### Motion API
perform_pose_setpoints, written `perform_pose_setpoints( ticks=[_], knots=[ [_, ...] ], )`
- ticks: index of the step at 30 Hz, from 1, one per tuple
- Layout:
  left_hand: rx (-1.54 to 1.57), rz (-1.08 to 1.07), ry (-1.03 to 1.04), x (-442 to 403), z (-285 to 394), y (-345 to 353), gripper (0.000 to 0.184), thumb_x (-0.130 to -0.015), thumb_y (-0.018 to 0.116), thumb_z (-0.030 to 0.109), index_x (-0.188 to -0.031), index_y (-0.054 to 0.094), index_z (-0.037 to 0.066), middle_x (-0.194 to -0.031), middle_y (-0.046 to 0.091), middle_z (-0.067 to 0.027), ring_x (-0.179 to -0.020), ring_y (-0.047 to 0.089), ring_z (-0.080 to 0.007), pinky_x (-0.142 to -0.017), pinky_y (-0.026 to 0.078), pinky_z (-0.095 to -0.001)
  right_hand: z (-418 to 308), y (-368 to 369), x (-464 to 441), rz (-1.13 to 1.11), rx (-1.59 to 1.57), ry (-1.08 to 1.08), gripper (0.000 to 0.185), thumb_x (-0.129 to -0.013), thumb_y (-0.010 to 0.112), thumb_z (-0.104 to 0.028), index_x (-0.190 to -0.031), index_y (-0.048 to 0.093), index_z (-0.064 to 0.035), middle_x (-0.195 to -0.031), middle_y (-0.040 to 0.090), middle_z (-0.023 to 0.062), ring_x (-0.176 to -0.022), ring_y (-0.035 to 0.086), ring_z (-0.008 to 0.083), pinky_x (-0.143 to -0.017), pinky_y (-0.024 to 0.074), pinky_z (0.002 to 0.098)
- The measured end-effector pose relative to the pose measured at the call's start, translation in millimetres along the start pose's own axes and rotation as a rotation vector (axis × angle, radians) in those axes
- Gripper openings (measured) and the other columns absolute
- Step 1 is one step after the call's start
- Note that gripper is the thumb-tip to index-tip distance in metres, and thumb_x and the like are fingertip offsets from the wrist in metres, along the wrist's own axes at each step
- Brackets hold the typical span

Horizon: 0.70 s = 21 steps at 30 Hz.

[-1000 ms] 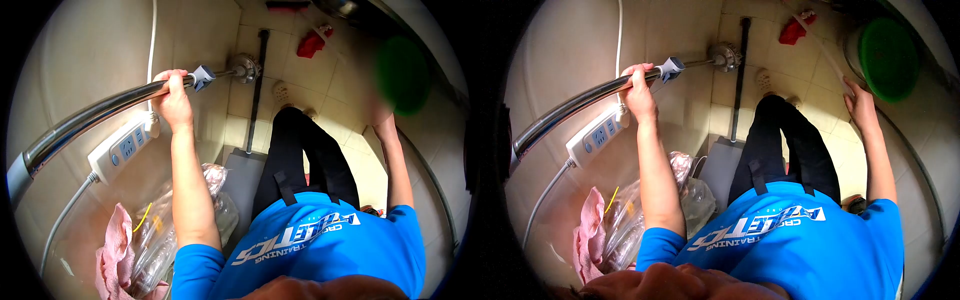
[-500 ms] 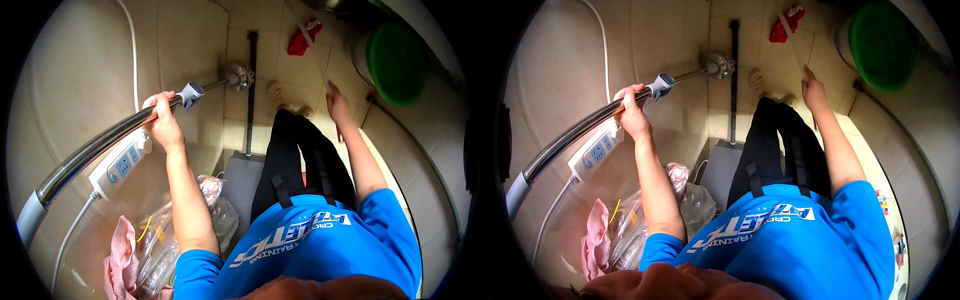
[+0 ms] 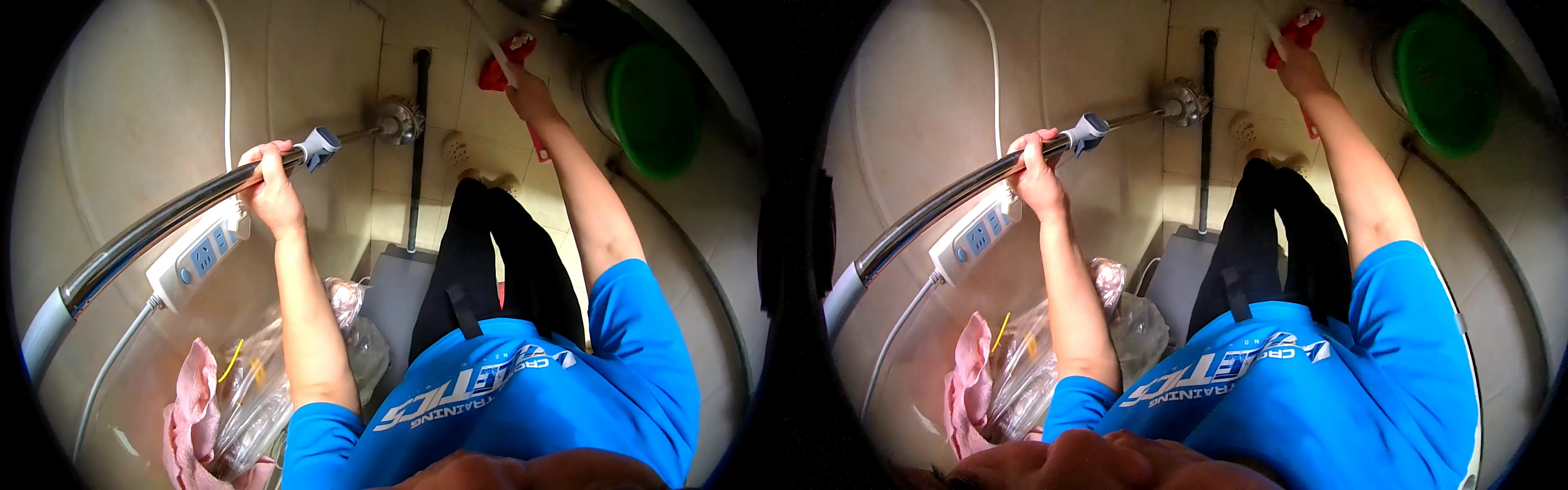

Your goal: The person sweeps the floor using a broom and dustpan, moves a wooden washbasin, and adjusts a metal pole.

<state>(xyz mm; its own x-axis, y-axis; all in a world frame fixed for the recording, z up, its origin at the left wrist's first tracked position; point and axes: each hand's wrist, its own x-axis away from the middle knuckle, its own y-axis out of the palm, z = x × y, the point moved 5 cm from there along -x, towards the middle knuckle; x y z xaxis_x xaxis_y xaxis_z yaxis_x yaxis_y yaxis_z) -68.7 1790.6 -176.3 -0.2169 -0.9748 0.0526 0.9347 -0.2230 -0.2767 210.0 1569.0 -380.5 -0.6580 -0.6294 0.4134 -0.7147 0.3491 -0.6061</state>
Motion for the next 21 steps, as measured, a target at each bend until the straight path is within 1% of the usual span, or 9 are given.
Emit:
perform_pose_setpoints(
  ticks=[4,8,10,11,13,15,16,17,21],
  knots=[
    [-0.042,0.01,-0.016,2,0,-1,0.009,-0.079,0.052,0.01,-0.076,0.053,0.002,-0.074,0.059,-0.0094,-0.069,0.057,-0.0151,-0.06,0.049,-0.0275,24,7,41,-0.093,0.179,0.02,0.048,-0.079,0.041,-0.003,-0.127,0.033,-0.011,-0.098,0.053,0.0251,-0.089,0.053,0.0352,-0.077,0.0416,0.04],
    [-0.046,0.002,0.001,1,-2,-4,0.009,-0.079,0.053,0.01,-0.076,0.053,0.002,-0.074,0.059,-0.0092,-0.068,0.057,-0.0146,-0.059,0.049,-0.0266,16,-70,105,-0.283,0.412,0.21,0.05,-0.076,0.043,-0.001,-0.124,0.036,-0.0087,-0.093,0.054,0.0263,-0.087,0.053,0.038,-0.075,0.0423,0.0409],
    [-0.072,-0.013,0.046,-1,-5,-5,0.009,-0.079,0.053,0.01,-0.075,0.053,0.002,-0.074,0.06,-0.0084,-0.068,0.056,-0.0141,-0.059,0.049,-0.0265,20,-98,120,-0.14,0.309,-0.096,0.046,-0.074,0.048,-0.001,-0.119,0.041,-0.0067,-0.094,0.055,0.0239,-0.087,0.054,0.0369,-0.073,0.0429,0.0412],
    [-0.065,-0.015,0.049,-1,-6,-5,0.009,-0.079,0.053,0.01,-0.075,0.053,0.002,-0.074,0.06,-0.0084,-0.068,0.056,-0.0141,-0.059,0.049,-0.0265,20,-111,132,-0.14,0.253,-0.056,0.043,-0.072,0.052,-0.002,-0.115,0.045,-0.0046,-0.099,0.053,0.0221,-0.093,0.051,0.0359,-0.076,0.0421,0.0397],
    [-0.076,-0.01,0.057,0,-6,-6,0.009,-0.079,0.053,0.01,-0.075,0.054,0.003,-0.074,0.059,-0.0078,-0.068,0.056,-0.0139,-0.058,0.049,-0.0264,14,-123,151,-0.061,0.216,-0.236,0.04,-0.078,0.051,-0.006,-0.117,0.045,-0.0072,-0.084,0.059,0.0181,-0.071,0.06,0.0247,-0.061,0.0477,0.031],
    [-0.056,-0.009,0.063,0,-6,-6,0.009,-0.079,0.053,0.01,-0.075,0.054,0.003,-0.074,0.06,-0.0078,-0.068,0.057,-0.014,-0.058,0.048,-0.0262,18,-114,174,-0.29,-0.259,0.413,0.04,-0.082,0.048,-0.01,-0.121,0.041,-0.0101,-0.065,0.053,0.0084,-0.046,0.049,0.0112,-0.039,0.0397,0.023],
    [-0.04,-0.01,0.068,1,-5,-5,0.009,-0.079,0.053,0.01,-0.075,0.054,0.003,-0.074,0.06,-0.0077,-0.068,0.057,-0.0141,-0.057,0.048,-0.026,8,-100,183,-0.289,-0.606,0.513,0.041,-0.084,0.045,-0.012,-0.124,0.037,-0.012,-0.058,0.044,0.0013,-0.035,0.035,0.0052,-0.031,0.0272,0.0174],
    [-0.041,-0.015,0.073,1,-4,-4,0.009,-0.079,0.053,0.01,-0.075,0.054,0.003,-0.074,0.06,-0.0077,-0.068,0.057,-0.0141,-0.057,0.048,-0.026,-8,-94,183,-0.328,-0.881,0.572,0.041,-0.084,0.045,-0.012,-0.124,0.037,-0.0098,-0.059,0.046,0.0025,-0.038,0.038,0.0063,-0.032,0.0297,0.018],
    [-0.033,0.037,-0.041,4,3,0,0.008,-0.077,0.053,0.008,-0.073,0.054,0.001,-0.072,0.059,-0.0078,-0.067,0.055,-0.0132,-0.059,0.046,-0.0249,-27,-61,125,-0.434,-1.078,0.53,0.042,-0.084,0.044,-0.011,-0.124,0.035,-0.0051,-0.06,0.045,0.0025,-0.041,0.038,0.0055,-0.033,0.0296,0.0172]
  ],
)
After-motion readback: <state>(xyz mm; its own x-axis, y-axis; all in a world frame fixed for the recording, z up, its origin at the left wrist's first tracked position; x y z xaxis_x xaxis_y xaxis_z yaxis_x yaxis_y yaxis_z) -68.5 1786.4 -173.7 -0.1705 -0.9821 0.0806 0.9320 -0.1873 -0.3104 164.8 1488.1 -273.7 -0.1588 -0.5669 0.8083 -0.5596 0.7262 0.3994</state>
